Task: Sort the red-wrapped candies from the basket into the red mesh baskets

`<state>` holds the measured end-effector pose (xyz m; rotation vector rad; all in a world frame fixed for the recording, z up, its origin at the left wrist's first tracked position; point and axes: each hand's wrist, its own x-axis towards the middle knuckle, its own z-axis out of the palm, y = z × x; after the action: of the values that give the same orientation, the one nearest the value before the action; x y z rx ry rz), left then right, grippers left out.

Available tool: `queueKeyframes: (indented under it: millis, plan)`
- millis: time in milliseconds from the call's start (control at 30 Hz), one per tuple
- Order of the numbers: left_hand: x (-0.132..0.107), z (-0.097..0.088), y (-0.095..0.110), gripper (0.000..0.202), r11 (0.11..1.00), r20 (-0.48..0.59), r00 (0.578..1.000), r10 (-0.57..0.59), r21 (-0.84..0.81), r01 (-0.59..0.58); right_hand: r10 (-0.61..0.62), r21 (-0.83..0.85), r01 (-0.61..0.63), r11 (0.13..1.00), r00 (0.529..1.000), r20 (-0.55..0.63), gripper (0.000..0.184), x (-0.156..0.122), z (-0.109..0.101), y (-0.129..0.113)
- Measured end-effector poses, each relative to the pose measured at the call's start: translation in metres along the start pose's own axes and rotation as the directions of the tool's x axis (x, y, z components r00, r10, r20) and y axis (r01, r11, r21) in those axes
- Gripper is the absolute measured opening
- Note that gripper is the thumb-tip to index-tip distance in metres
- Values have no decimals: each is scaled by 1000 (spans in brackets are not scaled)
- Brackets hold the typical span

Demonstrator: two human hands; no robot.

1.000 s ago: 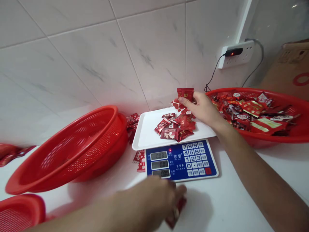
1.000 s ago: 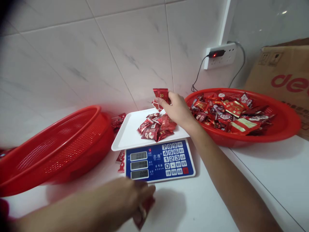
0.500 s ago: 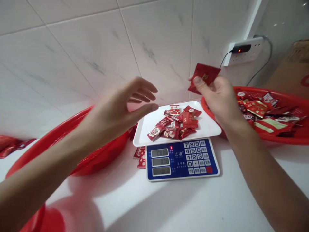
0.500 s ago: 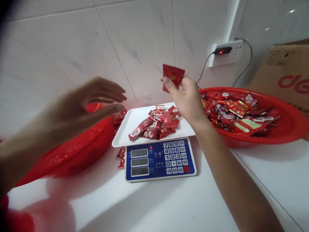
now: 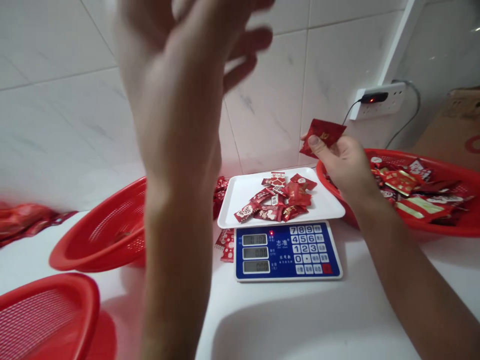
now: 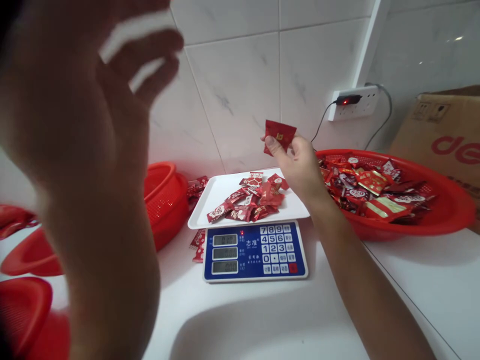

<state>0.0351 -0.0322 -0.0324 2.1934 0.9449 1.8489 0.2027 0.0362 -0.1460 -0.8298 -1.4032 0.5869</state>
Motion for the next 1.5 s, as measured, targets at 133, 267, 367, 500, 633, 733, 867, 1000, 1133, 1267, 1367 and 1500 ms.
queueKeyframes:
  millis: [133,267,367,500,633,733,867,1000,1133,1267,1367,1500]
  plan:
    - [-52,-4,-24,18,957,-88,996,-24,-291,-3,-62,-20,62,998,998,10,23,-1,-1,2]
    - [-70,-19,-41,18,975,-26,999,-47,-218,40,-52,-47,53,998,999,15,16,-1,-1,3]
    - [-69,-27,-40,19,994,3,998,-59,-97,59,-19,-109,18,994,1000,-14,15,0,-5,4]
    - [-70,-28,-32,16,995,-6,996,-88,38,88,-49,-256,28,966,996,-77,17,5,-21,-1]
    - [-72,-28,-33,17,990,-19,993,-115,81,117,29,-541,-134,830,980,-198,20,5,-44,-19]
    - [-70,-31,-38,15,995,91,992,-88,61,82,111,-686,-272,675,957,-269,25,4,-66,-27]
    - [-68,-35,-45,15,997,138,988,-68,49,62,186,-805,-342,486,940,-287,26,6,-94,-19]
    - [-68,-36,-48,15,995,136,989,-66,82,55,342,-811,-365,457,914,-219,38,10,-100,-12]
    - [-68,-36,-49,16,991,142,987,-78,122,60,361,-803,-309,510,924,-126,33,8,-85,-17]
    - [-68,-36,-49,16,985,159,983,-95,154,71,361,-787,-222,575,933,1,28,6,-66,-18]
    - [-67,-39,-51,16,979,180,976,-120,182,87,395,-798,-159,581,912,106,26,3,-55,-15]
    - [-64,-49,-56,19,946,254,948,-192,306,110,398,-847,-46,529,895,200,26,4,-50,-9]
